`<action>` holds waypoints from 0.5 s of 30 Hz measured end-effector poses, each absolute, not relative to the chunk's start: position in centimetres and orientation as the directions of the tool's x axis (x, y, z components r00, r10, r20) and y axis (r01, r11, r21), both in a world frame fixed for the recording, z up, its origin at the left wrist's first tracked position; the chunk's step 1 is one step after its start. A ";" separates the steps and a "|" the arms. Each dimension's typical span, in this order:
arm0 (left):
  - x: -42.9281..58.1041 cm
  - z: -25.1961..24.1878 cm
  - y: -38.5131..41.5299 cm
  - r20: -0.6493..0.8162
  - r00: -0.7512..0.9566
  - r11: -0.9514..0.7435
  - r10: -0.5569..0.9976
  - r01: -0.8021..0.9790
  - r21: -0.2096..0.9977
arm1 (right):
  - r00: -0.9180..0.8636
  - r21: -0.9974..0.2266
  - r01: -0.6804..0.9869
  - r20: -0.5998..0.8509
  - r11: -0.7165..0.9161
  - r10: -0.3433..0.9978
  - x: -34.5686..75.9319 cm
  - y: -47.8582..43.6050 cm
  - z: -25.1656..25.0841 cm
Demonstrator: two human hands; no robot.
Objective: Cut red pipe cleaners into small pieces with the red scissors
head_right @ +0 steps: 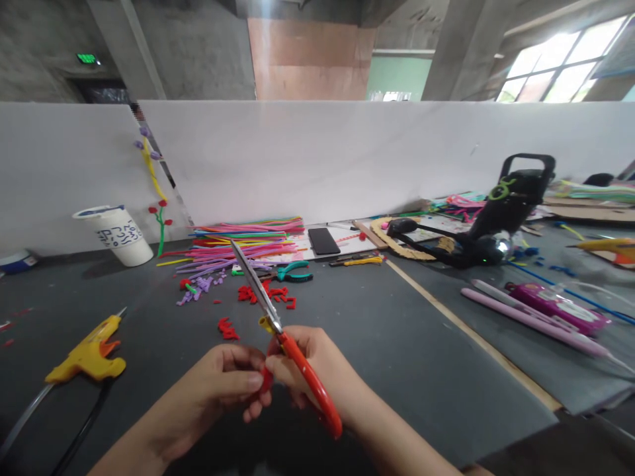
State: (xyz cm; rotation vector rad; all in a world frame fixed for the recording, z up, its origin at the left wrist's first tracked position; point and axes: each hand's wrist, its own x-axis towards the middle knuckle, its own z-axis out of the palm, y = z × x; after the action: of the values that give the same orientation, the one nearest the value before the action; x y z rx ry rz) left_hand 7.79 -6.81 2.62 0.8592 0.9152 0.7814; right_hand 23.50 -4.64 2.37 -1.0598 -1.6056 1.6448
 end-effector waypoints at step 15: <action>7.6 2.5 -6.7 -0.340 0.346 0.281 0.875 0.209 0.937 | -0.347 -0.997 0.040 -0.069 -0.059 0.935 23.6 -3.9 2.6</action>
State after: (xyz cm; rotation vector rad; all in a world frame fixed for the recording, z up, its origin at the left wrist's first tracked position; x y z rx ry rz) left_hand 7.63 -6.65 2.47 1.2329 1.1616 0.6158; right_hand 23.60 -3.93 2.60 -1.0900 -1.4589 1.5049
